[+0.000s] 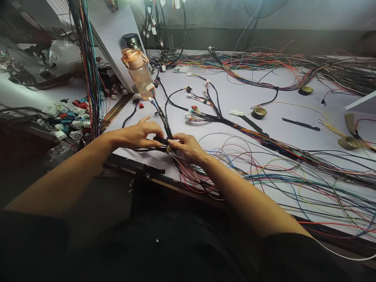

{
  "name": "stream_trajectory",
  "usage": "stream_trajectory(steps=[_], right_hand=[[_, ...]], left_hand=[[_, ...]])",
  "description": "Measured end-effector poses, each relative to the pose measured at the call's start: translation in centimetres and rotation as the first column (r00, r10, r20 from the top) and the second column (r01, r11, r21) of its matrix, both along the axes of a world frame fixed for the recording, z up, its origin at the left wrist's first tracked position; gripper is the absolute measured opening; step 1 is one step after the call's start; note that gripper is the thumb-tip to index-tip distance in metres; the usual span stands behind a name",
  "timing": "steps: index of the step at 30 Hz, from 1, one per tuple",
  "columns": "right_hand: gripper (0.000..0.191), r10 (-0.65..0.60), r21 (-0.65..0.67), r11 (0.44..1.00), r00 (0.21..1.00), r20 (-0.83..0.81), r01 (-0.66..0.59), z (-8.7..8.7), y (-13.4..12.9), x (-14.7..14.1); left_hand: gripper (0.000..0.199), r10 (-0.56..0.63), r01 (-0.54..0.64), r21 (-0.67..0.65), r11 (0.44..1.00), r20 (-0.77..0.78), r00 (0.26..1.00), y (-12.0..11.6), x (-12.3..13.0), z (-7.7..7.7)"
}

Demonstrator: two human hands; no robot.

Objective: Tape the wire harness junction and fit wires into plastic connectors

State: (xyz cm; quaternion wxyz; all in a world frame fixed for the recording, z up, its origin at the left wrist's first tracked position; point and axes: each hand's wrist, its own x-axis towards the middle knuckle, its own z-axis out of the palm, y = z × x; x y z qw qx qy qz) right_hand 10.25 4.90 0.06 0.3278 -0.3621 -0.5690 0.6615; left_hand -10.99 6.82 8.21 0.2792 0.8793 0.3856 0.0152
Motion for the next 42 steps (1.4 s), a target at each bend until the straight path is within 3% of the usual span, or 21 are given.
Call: stream_trajectory(steps=[3,7,12,16,18,20,24,25,26,27,29,30,31,32,33,36,39,42], right_hand=[[0.043,0.018,-0.021,1.000,1.000,0.002,-0.018,-0.2,0.1,0.1],[0.040,0.023,0.071,0.997,0.995,0.100,-0.030,-0.8,0.3,-0.1],[0.033,0.035,0.190,0.978,0.968,0.249,-0.085,-0.9,0.5,-0.4],[0.033,-0.158,0.449,0.893,0.921,0.357,-0.021,1.0,-0.4,0.7],[0.033,-0.184,0.527,0.849,0.921,0.342,-0.026,2.0,-1.4,1.6],[0.033,-0.112,0.562,0.820,0.931,0.347,-0.111,2.5,-2.3,2.2],[0.034,-0.008,0.577,0.762,0.886,0.463,-0.295,2.0,-3.2,2.5],[0.032,-0.004,0.573,0.753,0.868,0.496,-0.324,1.8,-3.2,2.6],[0.029,-0.002,0.565,0.750,0.854,0.521,-0.343,1.7,-3.1,2.6],[0.027,0.004,0.553,0.755,0.845,0.534,-0.353,1.7,-3.0,2.6],[0.024,0.033,0.523,0.777,0.852,0.522,-0.351,2.0,-2.9,2.8],[0.024,0.058,0.506,0.789,0.862,0.503,-0.348,2.2,-2.8,3.0],[0.024,0.083,0.491,0.800,0.874,0.479,-0.345,2.5,-2.9,3.0],[0.024,0.107,0.479,0.809,0.886,0.451,-0.341,2.8,-2.9,3.1],[0.023,0.127,0.470,0.816,0.897,0.423,-0.337,3.1,-3.1,3.1],[0.020,0.148,0.453,0.835,0.920,0.364,-0.314,3.9,-3.5,3.2],[0.017,0.135,0.443,0.847,0.925,0.355,-0.293,4.7,-3.9,3.7],[0.017,0.178,0.425,0.842,0.915,0.362,-0.332,5.3,-4.3,4.4]], left_hand=[[0.020,0.014,-0.014,0.015,1.000,0.033,0.999,-0.9,0.8,1.1],[0.013,0.007,-0.014,0.054,0.998,0.119,0.993,-3.6,2.4,1.5],[0.014,0.027,-0.071,0.272,0.960,0.163,0.986,-7.0,4.1,-0.9],[0.021,0.159,-0.294,0.389,0.873,0.342,0.926,-8.5,4.6,-3.3],[0.035,0.229,-0.405,0.352,0.844,0.446,0.865,-8.9,4.8,-4.0],[0.049,0.277,-0.470,0.285,0.835,0.520,0.808,-9.1,4.9,-4.6],[0.057,0.316,-0.492,0.123,0.862,0.629,0.711,-10.1,5.1,-5.5],[0.055,0.362,-0.529,0.043,0.847,0.682,0.636,-10.7,5.1,-5.7],[0.050,0.443,-0.586,-0.081,0.806,0.740,0.507,-11.4,5.2,-5.8],[0.044,0.551,-0.631,-0.259,0.732,0.770,0.322,-12.2,5.3,-5.9],[0.034,0.770,-0.551,-0.681,0.483,0.630,-0.102,-13.8,5.6,-6.0],[0.030,0.841,-0.422,-0.836,0.351,0.479,-0.250,-14.4,5.9,-5.9],[0.027,0.889,-0.278,-0.930,0.241,0.327,-0.321,-14.7,6.3,-5.8],[0.023,0.917,-0.152,-0.974,0.166,0.209,-0.339,-14.8,6.7,-5.6],[0.021,0.931,-0.053,-0.990,0.127,0.137,-0.337,-14.6,7.2,-5.3],[0.029,0.946,0.139,-0.985,0.107,0.058,-0.319,-12.9,9.0,-4.8],[0.036,0.916,0.180,-0.980,0.087,0.007,-0.402,-11.1,10.5,-4.7],[0.038,0.876,0.115,-0.988,0.104,0.037,-0.480,-10.5,11.3,-5.1]])
